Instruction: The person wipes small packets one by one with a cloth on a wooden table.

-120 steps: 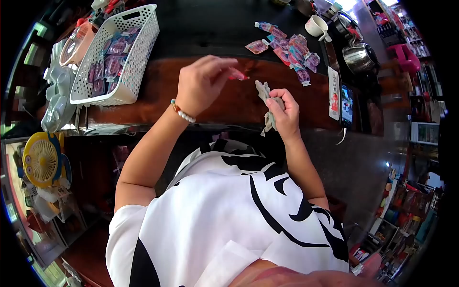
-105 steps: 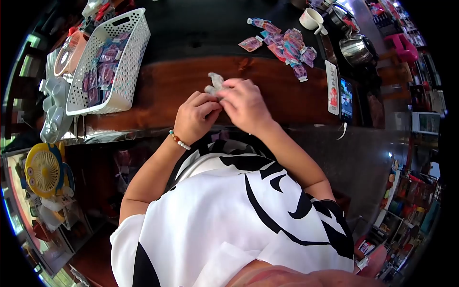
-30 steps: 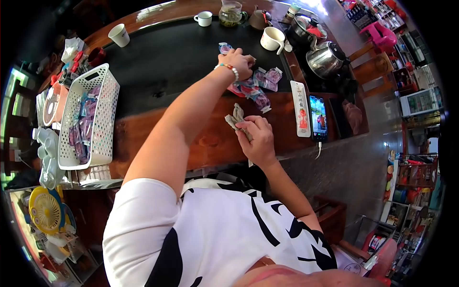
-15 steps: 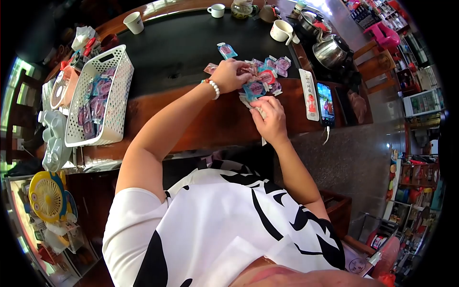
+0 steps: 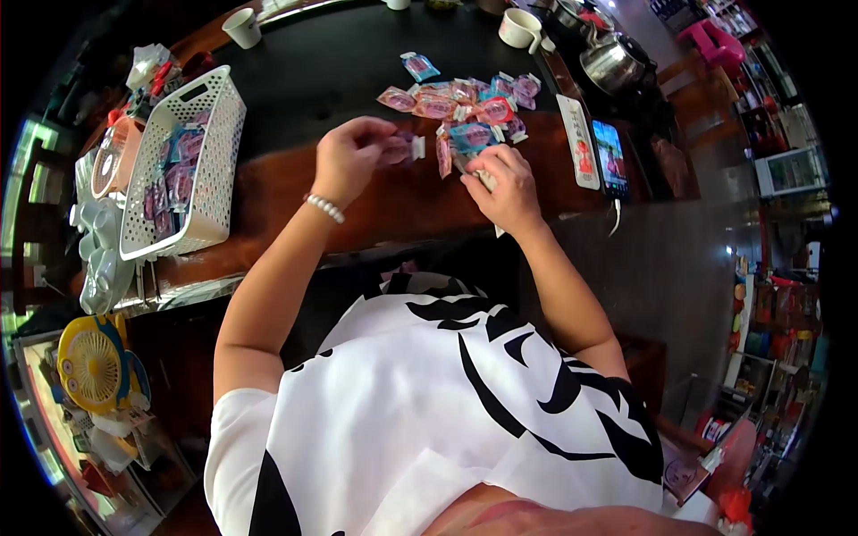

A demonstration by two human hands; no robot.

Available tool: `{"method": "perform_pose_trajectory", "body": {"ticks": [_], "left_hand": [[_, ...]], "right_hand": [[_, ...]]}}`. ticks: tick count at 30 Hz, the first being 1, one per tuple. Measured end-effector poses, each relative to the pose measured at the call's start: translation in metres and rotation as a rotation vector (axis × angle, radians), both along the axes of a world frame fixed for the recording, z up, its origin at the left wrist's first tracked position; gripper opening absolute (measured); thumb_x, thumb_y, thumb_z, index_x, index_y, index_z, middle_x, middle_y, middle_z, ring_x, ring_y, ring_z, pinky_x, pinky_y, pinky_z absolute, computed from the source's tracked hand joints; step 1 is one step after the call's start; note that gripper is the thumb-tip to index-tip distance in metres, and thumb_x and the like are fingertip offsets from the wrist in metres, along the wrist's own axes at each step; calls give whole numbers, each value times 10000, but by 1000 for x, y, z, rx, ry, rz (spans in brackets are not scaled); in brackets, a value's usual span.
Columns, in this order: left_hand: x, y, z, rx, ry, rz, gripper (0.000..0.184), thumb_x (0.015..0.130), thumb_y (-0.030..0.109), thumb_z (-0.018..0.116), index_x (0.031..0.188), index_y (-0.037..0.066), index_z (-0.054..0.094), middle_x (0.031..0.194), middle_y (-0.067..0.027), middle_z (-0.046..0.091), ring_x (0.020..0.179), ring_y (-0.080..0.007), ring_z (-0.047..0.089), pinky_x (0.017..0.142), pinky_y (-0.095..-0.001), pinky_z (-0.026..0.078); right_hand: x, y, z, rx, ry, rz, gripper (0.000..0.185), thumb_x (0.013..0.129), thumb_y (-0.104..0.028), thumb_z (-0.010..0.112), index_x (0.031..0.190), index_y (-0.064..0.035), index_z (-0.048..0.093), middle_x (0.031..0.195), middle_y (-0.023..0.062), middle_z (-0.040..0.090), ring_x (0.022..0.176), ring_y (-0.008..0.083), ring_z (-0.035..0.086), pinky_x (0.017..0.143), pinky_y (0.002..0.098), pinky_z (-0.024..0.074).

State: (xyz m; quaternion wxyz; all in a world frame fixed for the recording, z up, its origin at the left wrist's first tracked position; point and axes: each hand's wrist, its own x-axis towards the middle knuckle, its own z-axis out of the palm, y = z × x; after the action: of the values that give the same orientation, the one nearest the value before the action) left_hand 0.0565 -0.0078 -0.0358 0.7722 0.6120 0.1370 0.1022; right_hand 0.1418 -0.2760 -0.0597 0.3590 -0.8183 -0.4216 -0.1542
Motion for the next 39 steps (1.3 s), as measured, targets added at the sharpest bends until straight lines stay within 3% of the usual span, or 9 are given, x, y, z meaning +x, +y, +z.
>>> {"method": "perform_pose_trajectory", "body": {"ticks": [2, 4, 9, 11, 15, 19, 23, 27, 39], "left_hand": [[-27, -1, -8, -47, 30, 0, 136, 985, -71, 671, 1095, -55, 749, 1078, -138, 780, 978, -221, 791, 846, -333, 669], [-54, -3, -12, 761, 19, 12, 162, 920, -29, 744, 1079, -26, 775, 1086, -139, 776, 964, -235, 777, 841, -347, 642], [-97, -4, -8, 970, -105, 86, 197, 873, 6, 798, 1067, 34, 812, 1235, -143, 740, 1071, -315, 741, 896, -366, 621], [-109, 1, -18, 1068, -212, 37, 211, 873, -1, 803, 1077, 53, 814, 1272, -136, 736, 1163, -334, 724, 929, -382, 624], [-111, -1, -23, 1190, -351, 37, 218, 858, -16, 797, 1063, 58, 795, 1235, -130, 748, 1173, -332, 722, 943, -403, 620], [-112, -9, -26, 1185, -357, 147, 176, 843, 14, 799, 1016, 37, 776, 1146, -112, 756, 1115, -342, 726, 946, -424, 607], [-113, -10, -27, 1241, -398, 142, 161, 817, 11, 796, 973, 39, 769, 1113, -118, 755, 1075, -342, 732, 923, -420, 610], [-116, -9, -29, 1296, -343, 160, 171, 774, 16, 800, 935, 55, 759, 1084, -116, 751, 1044, -331, 733, 894, -419, 611], [-112, -11, -25, 1280, -369, 139, 200, 819, -9, 804, 1010, 44, 775, 1148, -127, 760, 1128, -334, 736, 940, -411, 607]], "right_hand": [[-3, 1, 3, -8, -24, 18, 182, 802, -158, 866, 872, -103, 707, 944, 51, 661, 926, 315, 673, 823, 446, 535], [-6, 0, 3, 12, 19, 40, 175, 801, -143, 862, 861, -97, 704, 923, 62, 659, 893, 323, 676, 798, 449, 543], [-4, -1, 12, 144, 261, 94, 98, 841, -72, 805, 876, -51, 716, 897, 123, 682, 835, 302, 694, 764, 398, 550], [-3, -5, 11, 315, 597, 5, 52, 943, -66, 756, 940, -27, 722, 921, 20, 708, 845, 111, 659, 770, 277, 525], [-2, -2, 36, 612, 680, 30, 48, 1012, -45, 714, 1046, -12, 706, 951, -28, 702, 834, 30, 612, 764, 207, 506], [-17, 27, 62, 487, 238, 86, 72, 985, -29, 717, 1056, -37, 707, 986, 35, 685, 857, 96, 644, 746, 248, 522], [-59, 91, 53, 238, 60, 318, 226, 861, -122, 825, 1064, -84, 732, 1055, 146, 691, 987, 335, 674, 869, 442, 535], [-80, 122, 1, 62, -53, 291, 268, 898, -115, 775, 1161, -65, 762, 1257, 103, 682, 1236, 307, 634, 1072, 449, 479], [-58, 89, 9, 28, 146, 205, 197, 920, -55, 733, 1112, -15, 747, 1195, 119, 698, 1110, 341, 665, 991, 451, 534]]}}
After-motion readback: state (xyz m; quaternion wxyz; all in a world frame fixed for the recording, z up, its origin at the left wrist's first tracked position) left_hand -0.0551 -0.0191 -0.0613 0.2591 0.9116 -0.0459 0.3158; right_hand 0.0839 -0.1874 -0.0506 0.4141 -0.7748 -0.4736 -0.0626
